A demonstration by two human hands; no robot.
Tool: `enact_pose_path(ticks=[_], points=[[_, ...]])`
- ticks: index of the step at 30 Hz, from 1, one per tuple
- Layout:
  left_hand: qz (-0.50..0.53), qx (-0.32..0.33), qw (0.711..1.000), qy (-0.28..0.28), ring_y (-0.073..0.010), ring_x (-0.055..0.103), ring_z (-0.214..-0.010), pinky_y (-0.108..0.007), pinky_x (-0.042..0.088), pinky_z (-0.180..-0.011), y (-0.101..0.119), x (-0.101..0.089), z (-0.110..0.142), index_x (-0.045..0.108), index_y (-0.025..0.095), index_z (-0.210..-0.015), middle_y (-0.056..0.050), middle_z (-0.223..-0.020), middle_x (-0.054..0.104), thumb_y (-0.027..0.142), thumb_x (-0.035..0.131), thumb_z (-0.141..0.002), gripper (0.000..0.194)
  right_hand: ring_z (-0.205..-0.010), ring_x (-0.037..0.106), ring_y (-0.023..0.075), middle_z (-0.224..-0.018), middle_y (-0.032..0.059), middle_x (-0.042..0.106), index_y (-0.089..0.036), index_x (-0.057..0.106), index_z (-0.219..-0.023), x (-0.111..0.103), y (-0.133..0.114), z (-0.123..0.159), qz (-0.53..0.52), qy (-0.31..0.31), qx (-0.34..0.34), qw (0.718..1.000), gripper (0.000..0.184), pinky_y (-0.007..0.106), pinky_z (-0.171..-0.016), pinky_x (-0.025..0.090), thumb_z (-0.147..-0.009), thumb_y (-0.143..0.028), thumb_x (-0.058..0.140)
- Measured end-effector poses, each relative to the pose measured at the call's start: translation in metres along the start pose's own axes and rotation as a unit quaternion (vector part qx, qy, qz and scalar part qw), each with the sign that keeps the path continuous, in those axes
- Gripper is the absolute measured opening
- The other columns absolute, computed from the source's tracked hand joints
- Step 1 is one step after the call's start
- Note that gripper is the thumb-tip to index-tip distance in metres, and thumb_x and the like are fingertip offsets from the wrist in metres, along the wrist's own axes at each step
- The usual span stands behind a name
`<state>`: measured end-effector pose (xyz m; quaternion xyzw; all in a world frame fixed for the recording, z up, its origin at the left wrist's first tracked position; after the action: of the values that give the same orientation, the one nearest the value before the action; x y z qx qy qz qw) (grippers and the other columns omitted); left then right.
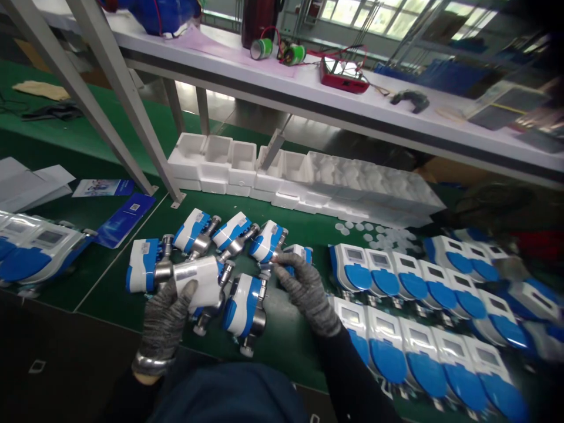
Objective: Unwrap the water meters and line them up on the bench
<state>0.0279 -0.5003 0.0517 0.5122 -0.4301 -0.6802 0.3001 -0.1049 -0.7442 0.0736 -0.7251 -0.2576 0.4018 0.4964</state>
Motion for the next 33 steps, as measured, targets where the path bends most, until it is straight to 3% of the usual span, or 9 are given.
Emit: enact_pose_path(ticks=[2,4,7,12,16,19,27,33], points=[[0.002,-0.044,0.999,0.029,-0.0299,0.064,-0.108,-0.044,0.045,-0.106,-0.013,-0.015,-0.007,0.073,0.015,-0.102,-0.009,-0.11,0.072,0.054,0.066,-0.074,0.049,-0.08,0.06,0.0128,-0.087,-0.0012,0.061,-0.024,0.05,-0.126,0.003,0.038,-0.004,-0.021,-0.125,0.08,0.989,0.044,0.028,-0.078,0.051,-0.085,-0.018,0.063],[-0.003,-0.087,0.995,0.049,-0.03,0.065,-0.106,-0.044,0.046,-0.105,-0.022,-0.027,-0.01,0.071,0.013,-0.105,-0.009,-0.108,0.072,0.054,0.069,-0.071,0.053,-0.072,0.058,0.0119,-0.082,-0.0025,0.059,-0.021,0.037,-0.136,0.011,0.073,-0.004,-0.028,-0.255,0.167,0.952,0.061,0.026,-0.069,0.051,-0.082,-0.019,0.065],[0.002,-0.127,0.99,0.056,-0.0312,0.064,-0.106,-0.046,0.047,-0.103,-0.025,-0.035,-0.007,0.072,0.016,-0.103,-0.008,-0.105,0.073,0.054,0.072,-0.067,0.052,-0.073,0.059,0.0131,-0.085,-0.0002,0.06,-0.018,0.04,-0.134,0.027,0.104,-0.004,0.037,-0.351,0.232,0.907,0.064,0.024,-0.064,0.05,-0.076,-0.018,0.069],[0.021,-0.154,0.987,0.052,-0.029,0.063,-0.108,-0.04,0.048,-0.103,-0.027,-0.032,0.001,0.071,0.016,-0.099,-0.006,-0.105,0.072,0.052,0.072,-0.069,0.047,-0.073,0.058,0.0147,-0.087,0.002,0.062,-0.016,0.047,-0.127,0.042,0.107,-0.013,0.105,-0.355,0.235,0.899,0.06,0.025,-0.063,0.048,-0.072,-0.015,0.07],[0.0,-0.158,0.986,0.049,-0.0304,0.062,-0.111,-0.042,0.047,-0.103,-0.037,-0.031,0.002,0.07,0.018,-0.104,-0.005,-0.106,0.072,0.051,0.074,-0.069,0.048,-0.073,0.058,0.0143,-0.085,0.0015,0.062,-0.016,0.05,-0.122,0.046,0.106,-0.019,0.138,-0.345,0.232,0.899,0.053,0.025,-0.065,0.047,-0.072,-0.013,0.067],[0.011,-0.133,0.99,0.041,-0.0301,0.063,-0.109,-0.043,0.047,-0.103,-0.041,-0.03,0.001,0.071,0.018,-0.102,-0.005,-0.11,0.071,0.045,0.072,-0.07,0.042,-0.075,0.059,0.0151,-0.086,0.0023,0.063,-0.015,0.05,-0.122,0.048,0.108,-0.022,0.153,-0.335,0.232,0.9,0.053,0.026,-0.067,0.047,-0.072,-0.013,0.067],[0.017,-0.155,0.985,0.077,-0.0288,0.065,-0.103,-0.041,0.05,-0.099,-0.039,-0.025,0.002,0.073,0.018,-0.098,-0.004,-0.1,0.074,0.05,0.076,-0.064,0.047,-0.074,0.059,0.0146,-0.086,0.0026,0.064,-0.014,0.051,-0.122,0.048,0.109,-0.023,0.166,-0.321,0.217,0.907,0.051,0.025,-0.069,0.047,-0.073,-0.015,0.067],[0.037,-0.152,0.985,0.066,-0.0279,0.065,-0.105,-0.04,0.049,-0.1,-0.041,-0.023,0.002,0.072,0.018,-0.102,-0.004,-0.104,0.073,0.05,0.075,-0.067,0.047,-0.073,0.058,0.0145,-0.083,0.0015,0.063,-0.015,0.054,-0.119,0.048,0.107,-0.023,0.179,-0.312,0.211,0.909,0.047,0.025,-0.068,0.046,-0.073,-0.014,0.065]])
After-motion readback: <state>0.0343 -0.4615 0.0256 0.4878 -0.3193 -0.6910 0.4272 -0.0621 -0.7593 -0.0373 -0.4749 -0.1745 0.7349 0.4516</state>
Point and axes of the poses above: each hand's wrist, its own z-axis away from the middle knuckle, its own x-axis out of the palm, y = z × x, the point moved 1 cm from there along -z, towards the middle knuckle
